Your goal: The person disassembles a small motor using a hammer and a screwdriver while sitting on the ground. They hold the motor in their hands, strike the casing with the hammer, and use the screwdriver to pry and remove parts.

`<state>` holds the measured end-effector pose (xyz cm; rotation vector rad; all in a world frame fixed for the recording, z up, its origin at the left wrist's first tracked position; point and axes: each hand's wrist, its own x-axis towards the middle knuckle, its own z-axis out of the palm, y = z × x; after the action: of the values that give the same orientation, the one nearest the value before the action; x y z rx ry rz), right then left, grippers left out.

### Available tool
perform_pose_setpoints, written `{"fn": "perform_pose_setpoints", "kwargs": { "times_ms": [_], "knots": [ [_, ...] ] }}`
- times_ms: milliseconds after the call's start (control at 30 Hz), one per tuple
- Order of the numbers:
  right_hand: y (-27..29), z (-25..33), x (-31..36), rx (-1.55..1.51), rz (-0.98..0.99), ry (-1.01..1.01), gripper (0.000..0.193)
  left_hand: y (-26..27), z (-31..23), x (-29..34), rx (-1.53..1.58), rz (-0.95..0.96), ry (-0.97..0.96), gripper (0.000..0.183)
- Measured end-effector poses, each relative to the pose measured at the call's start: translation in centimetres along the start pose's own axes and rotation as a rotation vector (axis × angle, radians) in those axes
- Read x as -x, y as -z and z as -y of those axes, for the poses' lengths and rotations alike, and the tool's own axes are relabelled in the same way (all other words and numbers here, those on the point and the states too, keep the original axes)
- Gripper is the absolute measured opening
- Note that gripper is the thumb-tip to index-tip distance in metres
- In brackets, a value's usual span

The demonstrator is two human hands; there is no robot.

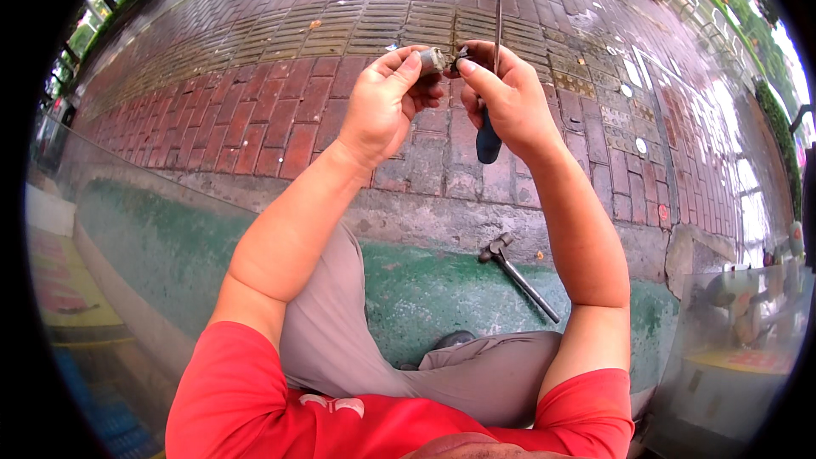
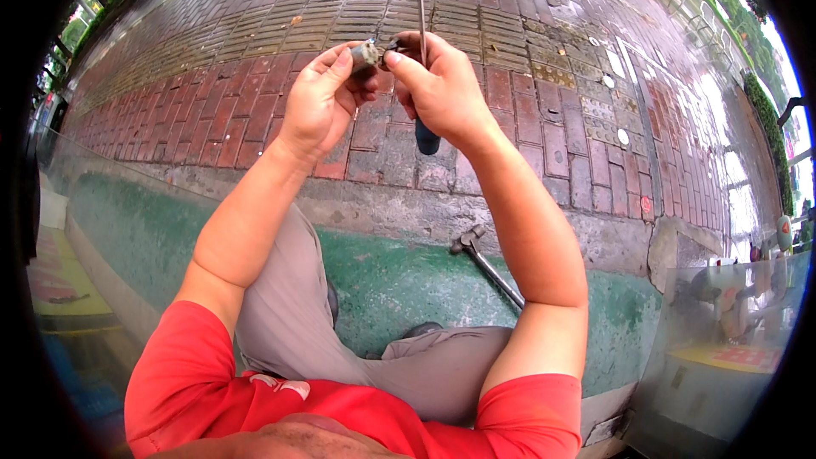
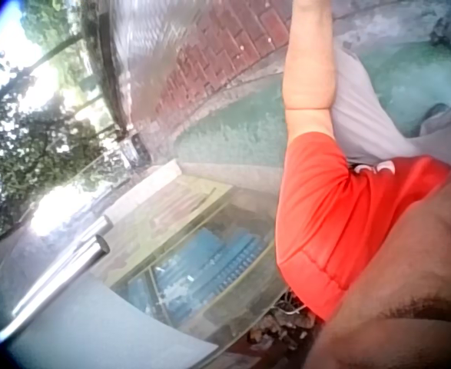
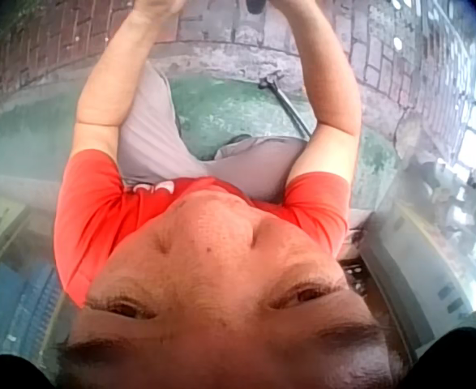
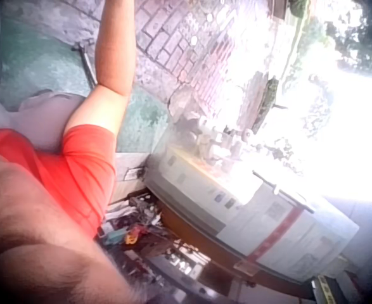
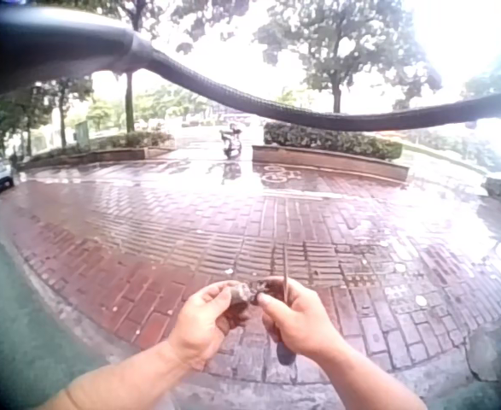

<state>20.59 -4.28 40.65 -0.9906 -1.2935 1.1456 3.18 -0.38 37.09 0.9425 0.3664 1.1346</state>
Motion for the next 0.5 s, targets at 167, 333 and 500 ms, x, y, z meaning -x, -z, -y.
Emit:
{"fn": "perform_pose_setpoints", "kwargs": {
  "times_ms": [167, 333, 500],
  "knots": [
    [0.7, -0.3, 0.0, -0.018, 0.096, 0.076, 0.032, 0.5, 0.1, -0.3, 0.158, 0.088, 0.049, 0.026],
    [0.6, -0.4, 0.2, 0.121, 0.121, 0.233, 0.035, 1.0, 0.4, -0.6, 0.267, 0.095, 0.085, 0.03],
    [0.6, -0.1, 0.6, 0.549, 0.04, 0.456, 0.042, 1.1, 0.3, -0.8, 0.296, 0.142, 0.135, 0.036]
  ]
}}
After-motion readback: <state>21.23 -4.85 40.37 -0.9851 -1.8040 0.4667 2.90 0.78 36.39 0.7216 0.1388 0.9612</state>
